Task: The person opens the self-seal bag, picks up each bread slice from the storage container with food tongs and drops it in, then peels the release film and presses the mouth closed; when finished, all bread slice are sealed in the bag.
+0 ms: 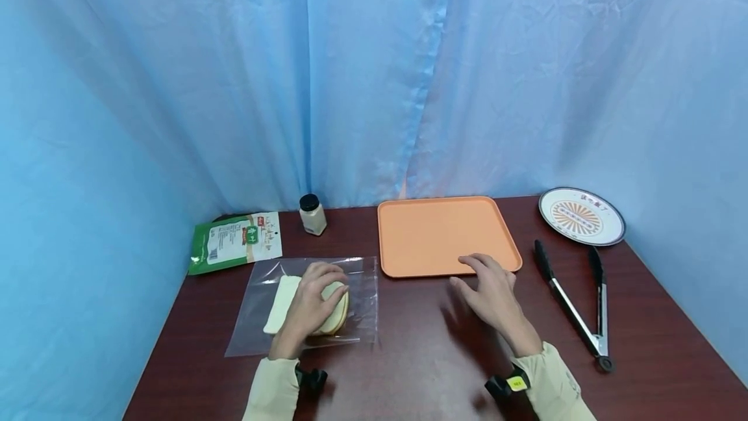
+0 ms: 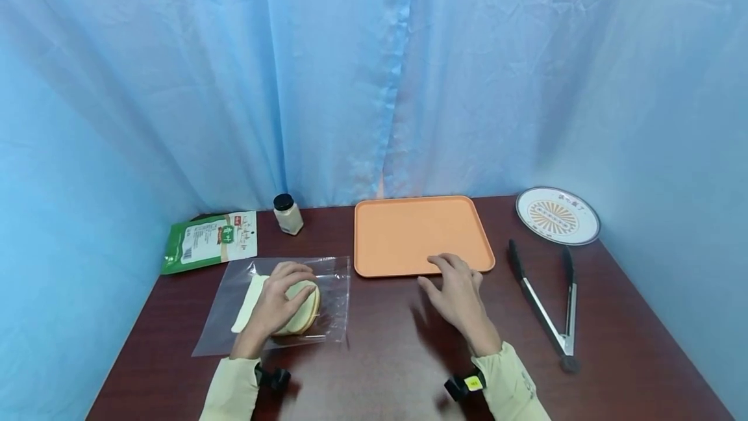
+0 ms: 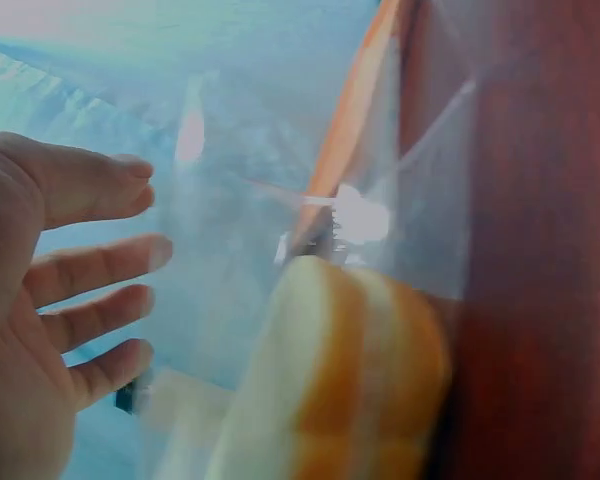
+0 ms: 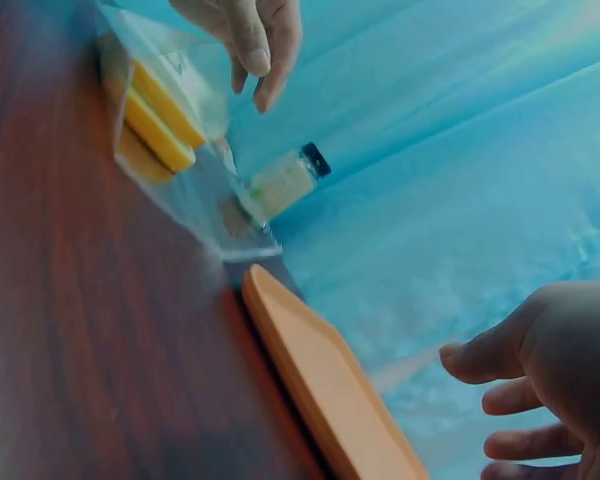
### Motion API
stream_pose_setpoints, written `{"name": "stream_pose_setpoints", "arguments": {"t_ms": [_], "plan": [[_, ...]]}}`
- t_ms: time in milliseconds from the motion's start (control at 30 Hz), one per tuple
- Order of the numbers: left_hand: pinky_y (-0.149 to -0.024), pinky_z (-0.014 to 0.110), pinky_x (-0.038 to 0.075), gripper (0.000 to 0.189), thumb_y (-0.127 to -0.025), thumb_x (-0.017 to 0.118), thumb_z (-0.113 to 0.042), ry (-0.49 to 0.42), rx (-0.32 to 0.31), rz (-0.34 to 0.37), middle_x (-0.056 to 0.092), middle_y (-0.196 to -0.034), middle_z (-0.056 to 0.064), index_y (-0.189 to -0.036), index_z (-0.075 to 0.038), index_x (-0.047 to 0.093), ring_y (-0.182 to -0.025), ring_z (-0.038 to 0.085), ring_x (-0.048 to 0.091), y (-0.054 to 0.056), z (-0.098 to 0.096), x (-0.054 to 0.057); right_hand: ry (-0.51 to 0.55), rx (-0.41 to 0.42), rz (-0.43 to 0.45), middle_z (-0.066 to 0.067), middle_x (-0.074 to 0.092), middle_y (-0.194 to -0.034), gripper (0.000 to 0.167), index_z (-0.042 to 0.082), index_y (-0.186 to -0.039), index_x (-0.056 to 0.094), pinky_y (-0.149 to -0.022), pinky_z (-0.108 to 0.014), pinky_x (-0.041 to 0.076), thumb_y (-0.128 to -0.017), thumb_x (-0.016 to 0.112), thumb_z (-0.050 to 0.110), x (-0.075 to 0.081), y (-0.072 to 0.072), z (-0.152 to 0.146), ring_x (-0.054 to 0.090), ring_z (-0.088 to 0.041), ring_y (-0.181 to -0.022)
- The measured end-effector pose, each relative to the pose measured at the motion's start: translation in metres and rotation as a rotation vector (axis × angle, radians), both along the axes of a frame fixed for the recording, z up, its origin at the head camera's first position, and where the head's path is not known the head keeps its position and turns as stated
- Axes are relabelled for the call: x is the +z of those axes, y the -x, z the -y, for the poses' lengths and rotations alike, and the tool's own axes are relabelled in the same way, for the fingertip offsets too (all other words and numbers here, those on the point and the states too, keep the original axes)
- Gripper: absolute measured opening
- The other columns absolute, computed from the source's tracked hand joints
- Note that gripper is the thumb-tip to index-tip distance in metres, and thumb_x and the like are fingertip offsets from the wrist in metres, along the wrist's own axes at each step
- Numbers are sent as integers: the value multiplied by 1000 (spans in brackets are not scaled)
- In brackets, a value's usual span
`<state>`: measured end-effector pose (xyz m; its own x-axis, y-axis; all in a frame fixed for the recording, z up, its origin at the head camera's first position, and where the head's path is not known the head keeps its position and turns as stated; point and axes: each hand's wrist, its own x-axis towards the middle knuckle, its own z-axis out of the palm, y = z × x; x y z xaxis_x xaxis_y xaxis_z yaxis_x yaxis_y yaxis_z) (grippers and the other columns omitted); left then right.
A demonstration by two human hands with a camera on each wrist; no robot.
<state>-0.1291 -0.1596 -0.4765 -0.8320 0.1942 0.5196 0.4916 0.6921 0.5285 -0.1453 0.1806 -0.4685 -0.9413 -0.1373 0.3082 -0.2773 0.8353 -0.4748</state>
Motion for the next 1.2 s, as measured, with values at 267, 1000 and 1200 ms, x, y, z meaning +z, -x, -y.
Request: {"name": "stream_pose_setpoints", "arguments": {"t_ms": [267, 1000, 1200], "plan": [[-96, 50, 52, 20, -89, 75, -13, 75, -37, 195, 71, -114, 13, -106, -4, 75, -115, 30, 61, 20, 8, 31, 47, 98, -2, -17, 68, -124, 40, 6, -124, 68, -78, -48, 37, -90, 75, 25, 2, 19, 30, 66, -32, -105], [-87, 37, 56, 28, -95, 66, -17, 151, -191, 667, 74, -114, 11, -119, -3, 71, -98, 20, 66, 103, -7, 26, 56, 208, 196, -10, 74, -110, 34, 6, -120, 71, -88, -46, 54, -91, 71, 23, -14, 80, 106, 70, -24, -99], [-81, 29, 53, 22, -94, 68, -15, 151, -243, 697, 76, -107, 9, -113, -5, 74, -91, 15, 64, 116, -17, 7, -25, 237, 220, -3, 74, -96, 31, 9, -116, 74, -82, -43, 52, -90, 71, 26, -22, 88, 124, 68, -20, -92]]}}
